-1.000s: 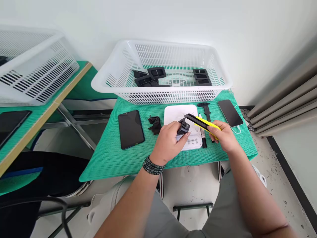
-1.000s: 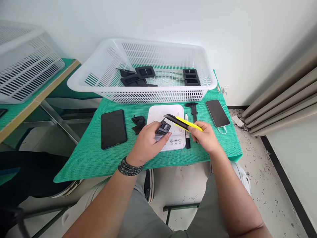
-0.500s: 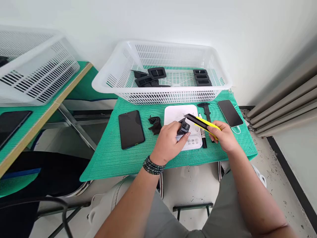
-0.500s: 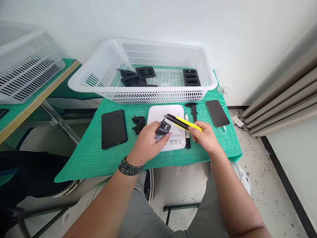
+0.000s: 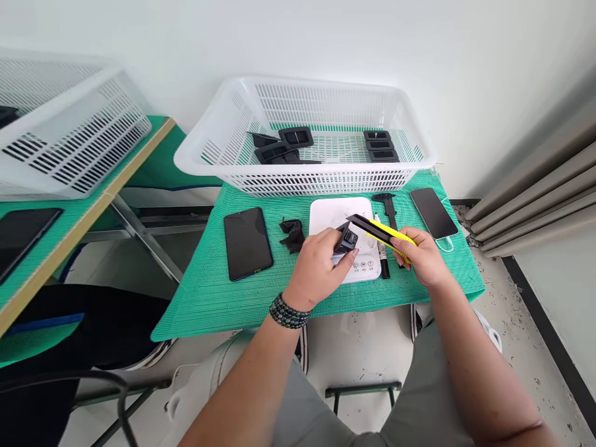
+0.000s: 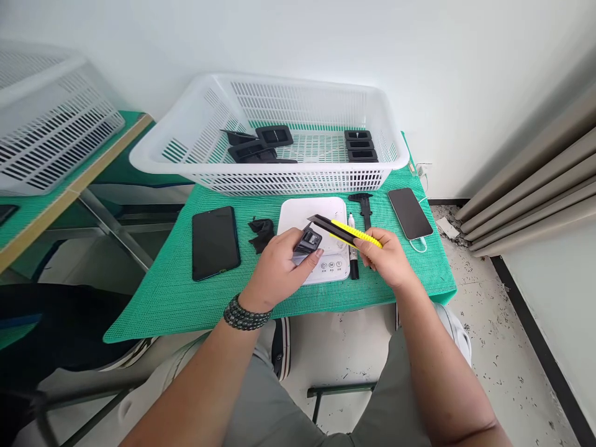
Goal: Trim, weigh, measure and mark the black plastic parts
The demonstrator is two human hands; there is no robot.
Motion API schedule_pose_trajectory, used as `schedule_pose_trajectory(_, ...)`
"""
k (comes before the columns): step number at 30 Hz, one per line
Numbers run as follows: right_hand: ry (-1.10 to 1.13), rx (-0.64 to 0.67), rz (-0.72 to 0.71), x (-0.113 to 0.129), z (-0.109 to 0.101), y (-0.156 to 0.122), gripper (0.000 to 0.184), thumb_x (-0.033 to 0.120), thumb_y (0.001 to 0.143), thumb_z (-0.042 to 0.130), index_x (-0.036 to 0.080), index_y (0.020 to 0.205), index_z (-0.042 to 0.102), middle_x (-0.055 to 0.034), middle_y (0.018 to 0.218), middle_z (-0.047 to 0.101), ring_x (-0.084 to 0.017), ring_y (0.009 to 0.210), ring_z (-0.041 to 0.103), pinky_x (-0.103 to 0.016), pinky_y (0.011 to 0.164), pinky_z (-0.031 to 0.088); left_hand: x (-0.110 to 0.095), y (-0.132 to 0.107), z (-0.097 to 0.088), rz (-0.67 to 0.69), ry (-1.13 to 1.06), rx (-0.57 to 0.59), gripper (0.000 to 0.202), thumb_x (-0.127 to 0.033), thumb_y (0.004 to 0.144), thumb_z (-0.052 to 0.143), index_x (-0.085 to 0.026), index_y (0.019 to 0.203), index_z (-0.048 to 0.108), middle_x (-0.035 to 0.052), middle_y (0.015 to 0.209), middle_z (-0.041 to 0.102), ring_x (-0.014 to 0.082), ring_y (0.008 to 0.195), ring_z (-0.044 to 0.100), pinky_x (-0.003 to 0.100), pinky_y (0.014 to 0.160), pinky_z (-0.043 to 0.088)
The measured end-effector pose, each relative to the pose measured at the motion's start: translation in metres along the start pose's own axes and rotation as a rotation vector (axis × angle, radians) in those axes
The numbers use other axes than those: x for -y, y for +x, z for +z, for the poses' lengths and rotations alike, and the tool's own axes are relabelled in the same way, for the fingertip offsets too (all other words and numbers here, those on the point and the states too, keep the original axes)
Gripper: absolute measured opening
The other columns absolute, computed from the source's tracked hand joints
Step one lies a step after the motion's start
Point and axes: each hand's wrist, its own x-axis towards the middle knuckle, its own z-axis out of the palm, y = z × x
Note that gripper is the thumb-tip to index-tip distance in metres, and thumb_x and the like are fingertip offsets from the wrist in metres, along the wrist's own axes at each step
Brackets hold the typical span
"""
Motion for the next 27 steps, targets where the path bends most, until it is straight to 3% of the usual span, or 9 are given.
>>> schedule_pose_trajectory(27,-0.035,-0.039,-0.008,-0.0001,-0.0001,0.0024,0.036,0.049,0.075,0.073,0.023,0.062,0.052,0.0043,0.046,0.051,-0.009,0.04,0.037,-0.024,0.041,0.027,0.0012,-0.0004,0.001,-0.003,-0.003,0.002,0.026,-0.039,0.094,0.054,-0.024,0.077,0.041,0.0034,0.077,0.058,0.0229,0.073,0.056,0.036,0.067,0.043)
